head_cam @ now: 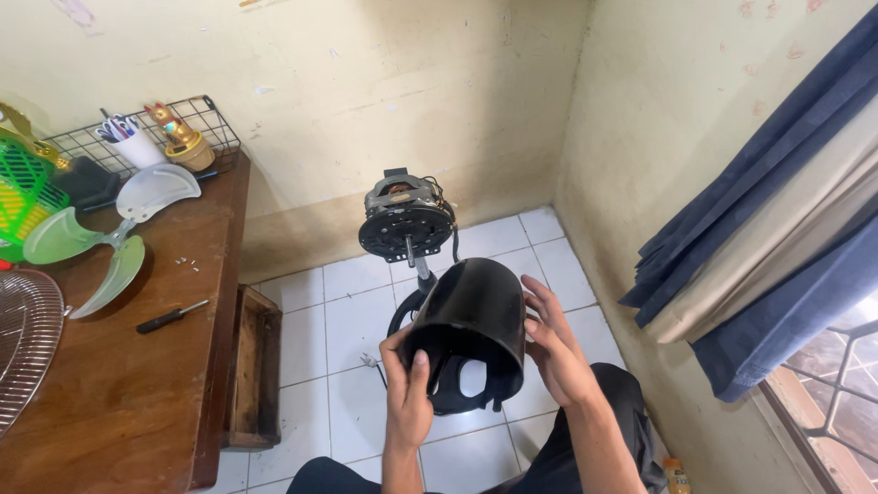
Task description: The person assembles a standing fan by securing the motor housing to the base with screws and then attaching the rear motor cover. They use a screwdriver to tighten multiple screws and align the cover over the motor assembly.
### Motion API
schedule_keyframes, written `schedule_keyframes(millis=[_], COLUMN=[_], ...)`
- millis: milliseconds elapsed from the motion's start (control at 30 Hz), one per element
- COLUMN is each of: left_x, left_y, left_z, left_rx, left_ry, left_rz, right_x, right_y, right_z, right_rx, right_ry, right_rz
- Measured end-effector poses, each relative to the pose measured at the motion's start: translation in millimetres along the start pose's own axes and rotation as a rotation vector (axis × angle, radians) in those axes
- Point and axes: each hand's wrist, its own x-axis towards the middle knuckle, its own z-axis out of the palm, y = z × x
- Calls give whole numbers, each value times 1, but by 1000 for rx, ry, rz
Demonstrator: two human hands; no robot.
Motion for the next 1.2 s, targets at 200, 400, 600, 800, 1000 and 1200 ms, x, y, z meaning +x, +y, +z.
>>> schedule_keyframes(millis=[200, 400, 600, 800, 1000, 1200], left_x=[1, 25, 85, 155, 174, 178], left_y=[17, 35, 58, 63, 41, 34], left_z=[10, 12, 40, 73, 71, 36], left_rx=[34, 7, 421, 934, 958, 774], left_ry=[-234, -306, 299, 504, 570, 380], left_rz=[61, 112, 207, 324, 298, 363], right_x=[-3, -1, 5, 12, 12, 15], right_y=[12, 25, 20, 12, 38, 63], right_z=[-13, -19, -13, -12, -28, -46], right_rx=[251, 440, 689, 698, 747, 733], right_ry=[28, 105, 188, 210, 252, 283], right_rz=[90, 74, 28, -38, -20, 9])
